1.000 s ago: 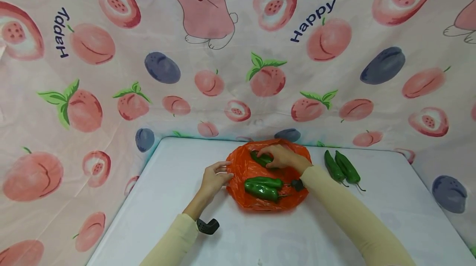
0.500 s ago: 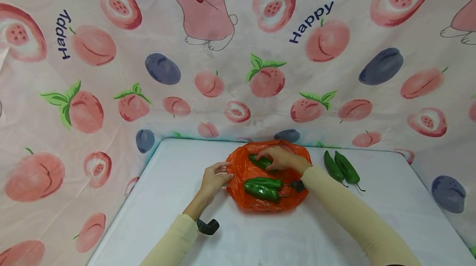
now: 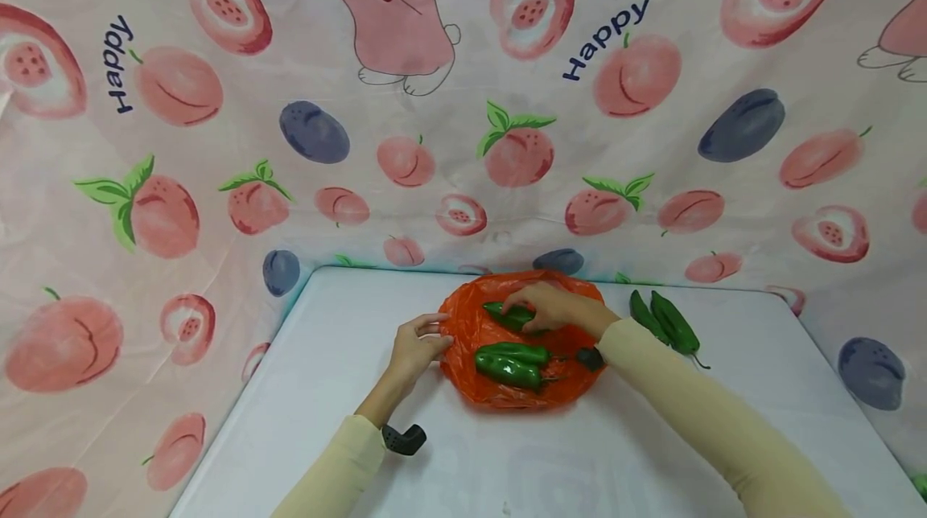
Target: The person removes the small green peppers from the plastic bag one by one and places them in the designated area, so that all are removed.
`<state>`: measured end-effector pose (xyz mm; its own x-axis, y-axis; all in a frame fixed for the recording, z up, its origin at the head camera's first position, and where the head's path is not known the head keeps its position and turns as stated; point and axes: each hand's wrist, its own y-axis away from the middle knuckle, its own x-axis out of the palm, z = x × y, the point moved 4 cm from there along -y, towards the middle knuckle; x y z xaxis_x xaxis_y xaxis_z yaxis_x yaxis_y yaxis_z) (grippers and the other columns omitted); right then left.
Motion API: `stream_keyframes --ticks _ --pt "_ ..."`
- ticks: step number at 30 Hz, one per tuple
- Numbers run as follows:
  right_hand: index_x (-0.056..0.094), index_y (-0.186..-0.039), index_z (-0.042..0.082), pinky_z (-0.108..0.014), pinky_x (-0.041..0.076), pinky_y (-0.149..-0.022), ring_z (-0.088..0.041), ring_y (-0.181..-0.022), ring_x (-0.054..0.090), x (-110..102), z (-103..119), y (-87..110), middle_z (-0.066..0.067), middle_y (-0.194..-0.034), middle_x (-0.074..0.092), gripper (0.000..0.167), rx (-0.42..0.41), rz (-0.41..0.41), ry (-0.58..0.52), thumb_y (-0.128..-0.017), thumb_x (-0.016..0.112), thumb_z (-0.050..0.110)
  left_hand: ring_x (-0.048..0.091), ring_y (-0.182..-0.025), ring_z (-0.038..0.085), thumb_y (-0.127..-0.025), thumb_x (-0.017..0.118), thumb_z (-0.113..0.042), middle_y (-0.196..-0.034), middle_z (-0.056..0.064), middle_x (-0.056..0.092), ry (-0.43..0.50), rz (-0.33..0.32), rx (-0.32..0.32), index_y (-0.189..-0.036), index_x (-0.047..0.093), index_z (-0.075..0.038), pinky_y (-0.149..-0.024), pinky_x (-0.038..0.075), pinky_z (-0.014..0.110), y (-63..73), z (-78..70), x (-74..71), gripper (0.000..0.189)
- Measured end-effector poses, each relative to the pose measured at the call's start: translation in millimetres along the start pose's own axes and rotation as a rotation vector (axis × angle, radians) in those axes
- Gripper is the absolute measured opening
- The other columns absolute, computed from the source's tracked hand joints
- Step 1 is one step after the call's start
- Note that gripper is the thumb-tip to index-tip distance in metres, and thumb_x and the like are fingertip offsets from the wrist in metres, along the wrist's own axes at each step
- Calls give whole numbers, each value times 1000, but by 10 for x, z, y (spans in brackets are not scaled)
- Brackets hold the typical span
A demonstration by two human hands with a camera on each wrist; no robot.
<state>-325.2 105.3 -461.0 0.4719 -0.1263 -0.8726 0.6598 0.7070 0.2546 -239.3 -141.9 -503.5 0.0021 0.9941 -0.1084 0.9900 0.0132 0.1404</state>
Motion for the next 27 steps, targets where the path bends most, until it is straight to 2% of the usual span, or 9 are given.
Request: stream_keyframes --ticks 12,15,19,23,27 --pt "69 -129 19 -50 48 -107 -26 -127 56 -168 61 203 -1 -133 64 42 -43 -5 22 -91 79 7 70 -73 19 -92 73 0 -109 17 65 -4 -3 -6 -130 67 -2 -72 64 36 -10 17 -11 39" --pt "69 -130 20 -50 48 -107 -26 -129 56 -204 93 248 -1 -134 64 43 -48 -11 28 -90 79 8 70 -73 18 -92 72 0 -110 19 64 -5 1 -2 -131 65 0 -74 64 40 18 -28 -2 40" --pt "70 -131 20 -49 50 -104 -25 -123 59 -271 148 297 -1 -133 65 43 -73 -38 19 -90 80 9 70 -72 18 -93 71 1 -111 21 64 -8 6 2 -132 64 2 -75 64 43 14 -30 3 40" --pt "70 -131 18 -48 52 -98 -24 -113 59 -354 212 359 -3 -131 65 43 -122 -83 -10 -90 79 8 70 -73 17 -92 73 -1 -110 18 65 -7 -6 -10 -131 67 -3 -71 64 36 -13 21 -1 39" --pt "70 -131 18 -41 52 -85 -24 -98 57 -418 240 406 -3 -121 65 43 -149 -127 -49 -90 80 9 70 -74 19 -92 74 -1 -110 17 64 -8 -12 -22 -130 68 -5 -71 63 35 -10 31 6 39"
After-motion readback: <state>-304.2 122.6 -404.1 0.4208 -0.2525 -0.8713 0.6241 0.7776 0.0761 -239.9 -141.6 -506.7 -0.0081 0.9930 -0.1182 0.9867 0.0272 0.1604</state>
